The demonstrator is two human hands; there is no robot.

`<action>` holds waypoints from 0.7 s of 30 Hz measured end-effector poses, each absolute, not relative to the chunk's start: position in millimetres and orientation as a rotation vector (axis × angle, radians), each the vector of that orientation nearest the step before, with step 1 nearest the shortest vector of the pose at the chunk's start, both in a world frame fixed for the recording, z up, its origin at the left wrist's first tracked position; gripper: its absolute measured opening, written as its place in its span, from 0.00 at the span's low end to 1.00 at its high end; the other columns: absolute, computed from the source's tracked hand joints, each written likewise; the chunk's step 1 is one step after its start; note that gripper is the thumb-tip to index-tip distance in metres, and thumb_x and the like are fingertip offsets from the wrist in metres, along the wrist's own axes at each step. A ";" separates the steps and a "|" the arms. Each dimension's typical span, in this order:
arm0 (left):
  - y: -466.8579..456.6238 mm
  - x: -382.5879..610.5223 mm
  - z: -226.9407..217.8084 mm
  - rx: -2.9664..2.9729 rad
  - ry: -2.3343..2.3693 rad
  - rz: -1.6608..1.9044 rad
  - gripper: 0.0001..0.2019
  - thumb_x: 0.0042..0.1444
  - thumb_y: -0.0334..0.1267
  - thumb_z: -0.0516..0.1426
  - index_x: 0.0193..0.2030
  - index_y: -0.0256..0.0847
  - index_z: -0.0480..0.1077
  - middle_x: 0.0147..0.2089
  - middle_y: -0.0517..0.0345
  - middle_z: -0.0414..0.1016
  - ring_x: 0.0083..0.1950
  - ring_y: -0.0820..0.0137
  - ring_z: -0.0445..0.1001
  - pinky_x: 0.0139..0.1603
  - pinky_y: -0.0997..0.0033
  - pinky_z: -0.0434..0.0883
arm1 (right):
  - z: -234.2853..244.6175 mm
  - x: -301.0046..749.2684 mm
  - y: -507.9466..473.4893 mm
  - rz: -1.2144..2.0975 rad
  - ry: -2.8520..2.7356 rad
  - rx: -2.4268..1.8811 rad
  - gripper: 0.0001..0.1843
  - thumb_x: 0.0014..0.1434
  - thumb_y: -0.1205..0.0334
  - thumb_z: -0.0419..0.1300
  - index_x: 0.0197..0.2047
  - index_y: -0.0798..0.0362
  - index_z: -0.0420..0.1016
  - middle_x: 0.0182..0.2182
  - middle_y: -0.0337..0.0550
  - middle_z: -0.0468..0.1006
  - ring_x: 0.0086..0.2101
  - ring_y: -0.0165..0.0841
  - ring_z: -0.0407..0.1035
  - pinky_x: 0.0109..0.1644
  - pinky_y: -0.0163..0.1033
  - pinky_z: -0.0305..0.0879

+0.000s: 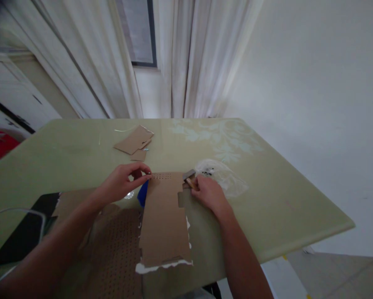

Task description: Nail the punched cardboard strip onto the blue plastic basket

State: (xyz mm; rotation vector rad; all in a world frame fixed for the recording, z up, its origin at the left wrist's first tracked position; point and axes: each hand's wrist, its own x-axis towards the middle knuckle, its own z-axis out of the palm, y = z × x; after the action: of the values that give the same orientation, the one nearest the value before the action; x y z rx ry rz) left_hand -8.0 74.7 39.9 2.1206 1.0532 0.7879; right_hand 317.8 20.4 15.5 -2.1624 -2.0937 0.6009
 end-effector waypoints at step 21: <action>67.4 2.2 15.8 1.981 0.969 0.969 0.11 0.70 0.48 0.62 0.45 0.42 0.78 0.37 0.59 0.85 0.30 0.73 0.74 0.30 0.74 0.68 | 113.6 314.8 24.9 0.467 -2.113 -1.709 0.20 0.78 0.46 0.50 0.44 0.49 0.74 0.35 0.42 0.79 0.37 0.39 0.73 0.44 0.42 0.62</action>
State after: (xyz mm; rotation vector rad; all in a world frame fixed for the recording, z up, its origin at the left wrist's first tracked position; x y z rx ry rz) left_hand 2.2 67.4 15.8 1.9812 0.9688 0.9686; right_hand 314.8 24.9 113.6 -1.7087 -2.1131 0.4673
